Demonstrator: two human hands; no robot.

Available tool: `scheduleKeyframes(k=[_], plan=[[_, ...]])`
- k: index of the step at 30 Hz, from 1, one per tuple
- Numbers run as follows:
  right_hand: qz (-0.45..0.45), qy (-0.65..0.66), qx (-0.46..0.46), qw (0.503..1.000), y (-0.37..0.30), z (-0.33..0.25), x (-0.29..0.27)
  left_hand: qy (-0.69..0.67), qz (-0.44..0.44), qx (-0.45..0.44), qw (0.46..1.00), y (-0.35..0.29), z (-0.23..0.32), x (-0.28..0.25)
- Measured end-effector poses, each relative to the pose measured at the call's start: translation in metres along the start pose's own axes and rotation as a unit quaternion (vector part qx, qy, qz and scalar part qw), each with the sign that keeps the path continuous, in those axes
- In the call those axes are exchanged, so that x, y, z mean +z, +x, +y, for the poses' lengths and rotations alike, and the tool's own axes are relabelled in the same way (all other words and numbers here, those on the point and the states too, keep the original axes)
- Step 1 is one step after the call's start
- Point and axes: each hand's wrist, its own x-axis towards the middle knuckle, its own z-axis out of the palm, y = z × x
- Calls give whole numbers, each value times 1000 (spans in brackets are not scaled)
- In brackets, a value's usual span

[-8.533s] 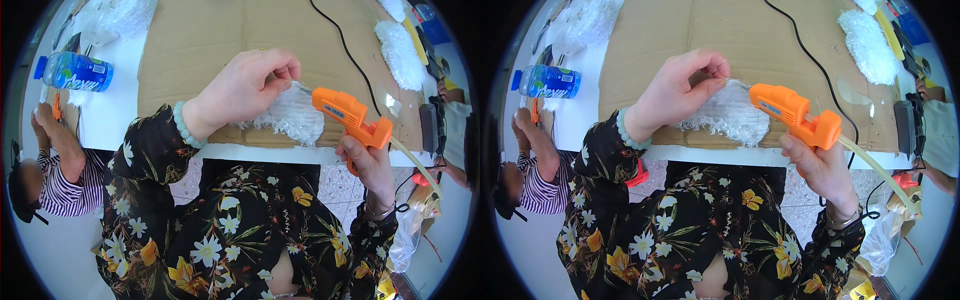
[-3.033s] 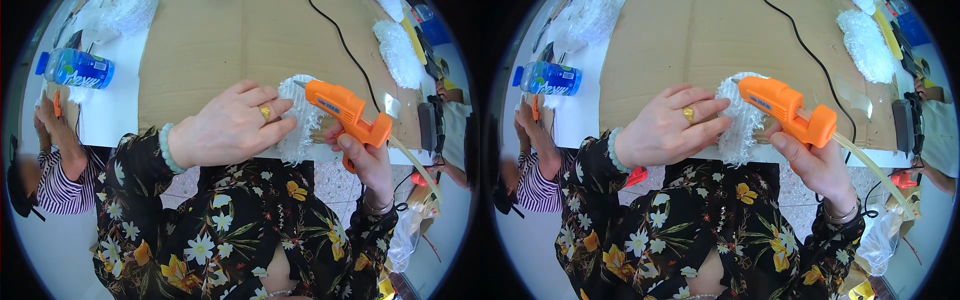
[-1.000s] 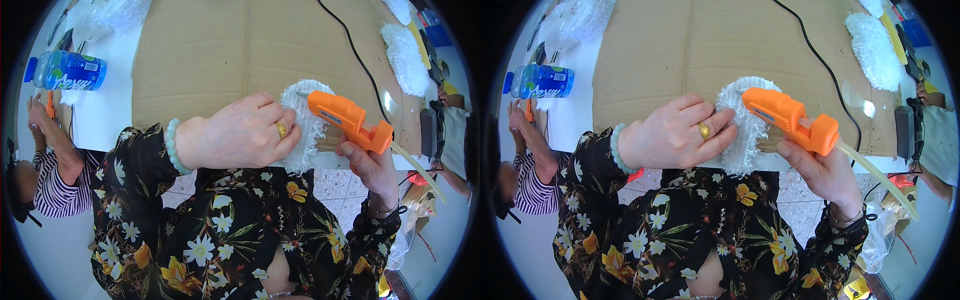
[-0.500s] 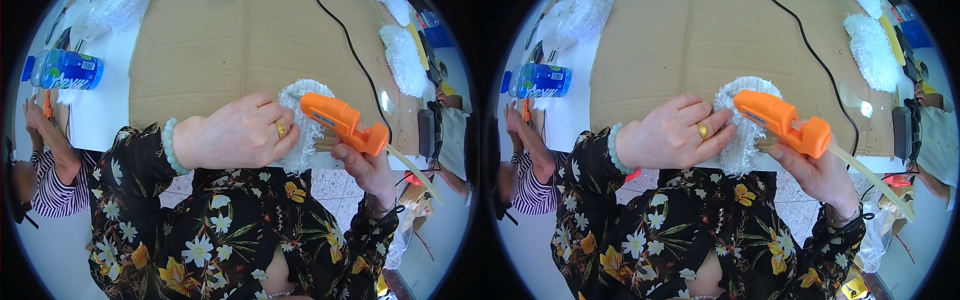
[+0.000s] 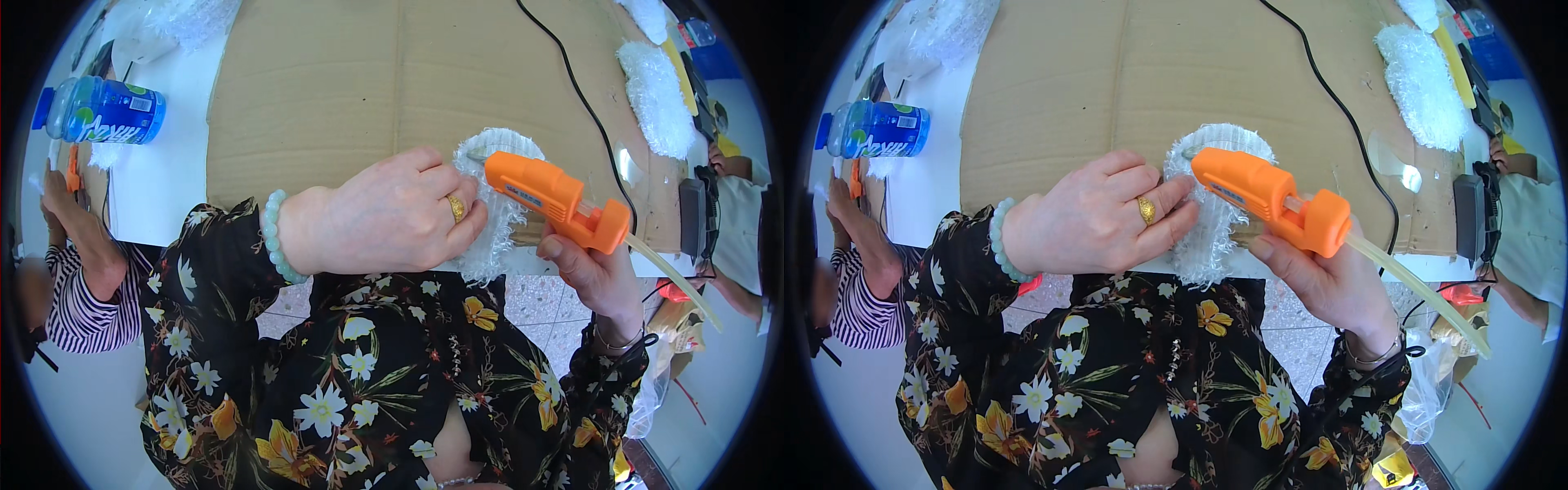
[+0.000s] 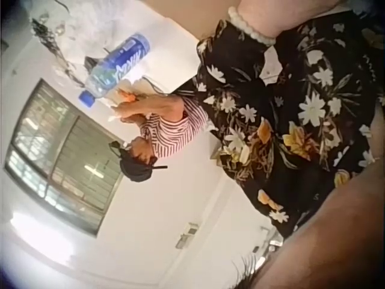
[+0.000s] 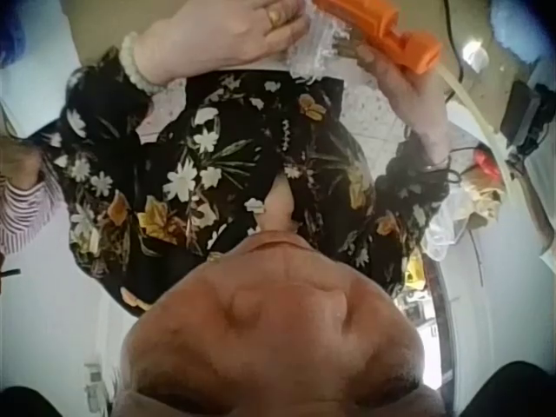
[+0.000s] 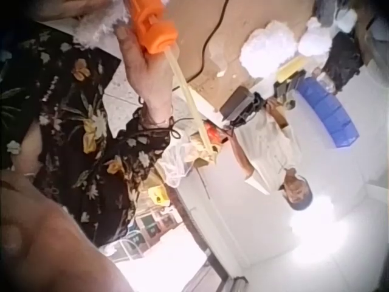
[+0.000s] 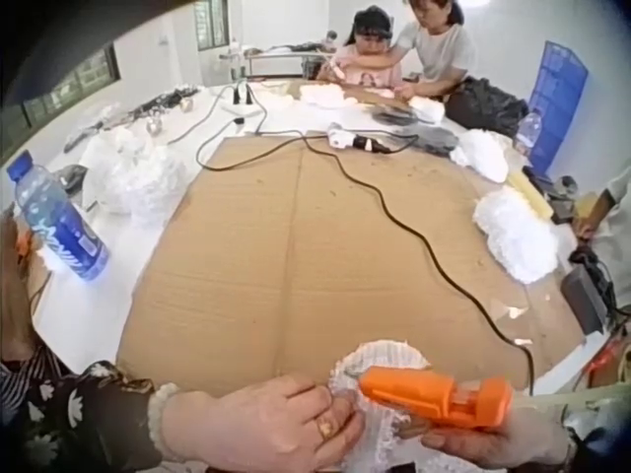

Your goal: Applying hot glue to white fabric pieces to assemble them on a workbench.

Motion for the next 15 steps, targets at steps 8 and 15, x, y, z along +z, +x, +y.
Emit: scheduleKeyframes(k=[8, 15], plan=[[-6, 22, -2, 1000, -1, -5, 1, 12, 49, 1, 999, -1, 0, 4], [46, 45, 10, 998, -4, 3, 5, 3, 6, -2, 1000, 0, 0, -2]])
